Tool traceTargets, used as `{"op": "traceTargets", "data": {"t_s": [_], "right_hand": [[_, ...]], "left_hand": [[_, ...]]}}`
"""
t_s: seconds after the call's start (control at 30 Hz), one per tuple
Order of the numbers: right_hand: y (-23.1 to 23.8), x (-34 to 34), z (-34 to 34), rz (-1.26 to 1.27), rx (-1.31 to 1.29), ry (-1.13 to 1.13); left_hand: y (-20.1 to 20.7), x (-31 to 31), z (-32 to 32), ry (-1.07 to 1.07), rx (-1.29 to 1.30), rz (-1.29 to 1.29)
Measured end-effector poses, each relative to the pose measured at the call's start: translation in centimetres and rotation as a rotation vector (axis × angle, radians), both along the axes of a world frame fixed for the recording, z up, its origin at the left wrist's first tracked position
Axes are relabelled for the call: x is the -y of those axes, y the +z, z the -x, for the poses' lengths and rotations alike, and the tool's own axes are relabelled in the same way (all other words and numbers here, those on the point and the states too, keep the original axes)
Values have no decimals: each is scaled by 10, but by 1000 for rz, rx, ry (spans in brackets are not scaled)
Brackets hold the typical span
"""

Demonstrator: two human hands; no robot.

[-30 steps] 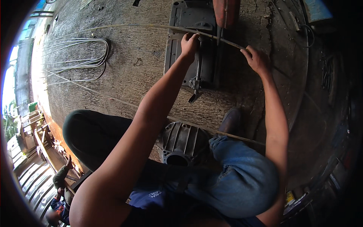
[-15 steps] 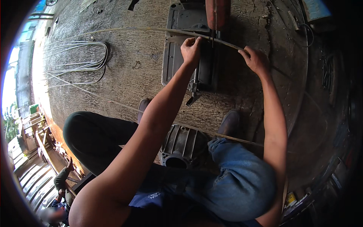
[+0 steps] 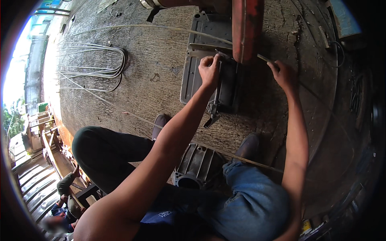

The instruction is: Cutting a long metal rod into smaller pieces using a metal chop saw.

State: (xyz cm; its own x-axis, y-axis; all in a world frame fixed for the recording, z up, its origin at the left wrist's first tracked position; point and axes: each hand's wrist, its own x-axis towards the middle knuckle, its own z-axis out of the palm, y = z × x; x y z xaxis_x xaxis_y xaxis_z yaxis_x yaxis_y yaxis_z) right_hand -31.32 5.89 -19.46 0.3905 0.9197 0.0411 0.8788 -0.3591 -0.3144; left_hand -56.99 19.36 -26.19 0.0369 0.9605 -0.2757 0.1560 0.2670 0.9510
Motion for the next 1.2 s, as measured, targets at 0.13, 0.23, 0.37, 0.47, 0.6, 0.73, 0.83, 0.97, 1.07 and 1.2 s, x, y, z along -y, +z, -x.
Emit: {"op": "traceTargets", "data": {"t_s": [0.13, 0.23, 0.37, 0.47, 0.6, 0.73, 0.83, 0.97, 1.07, 1.2], "right_hand": [[9, 8, -1, -147, 15, 33], [19, 10, 0, -224, -66, 67], [24, 17, 10, -38, -8, 6], [22, 18, 14, -55, -6, 15], [18, 17, 11, -18, 10, 18], [19, 16, 9, -36, -37, 26], [20, 16, 10, -43, -43, 34], [18, 17, 14, -54, -35, 53], [13, 18, 14, -24, -41, 40], [6, 20, 14, -77, 15, 46]], "left_hand": [[15, -4, 3, -52, 137, -227], [24, -17, 3, -240, 80, -374], [23, -31, 12, -398, -233, -703], [16, -25, 19, -387, 105, -377], [12, -25, 28, -501, 65, -291], [4, -44, 26, -572, 153, -70], [-5, -58, 23, -680, 107, -99], [-2, -53, 20, -647, 93, -151], [16, -39, 27, -528, 150, -249], [53, -64, 59, -404, -204, -717]]}}
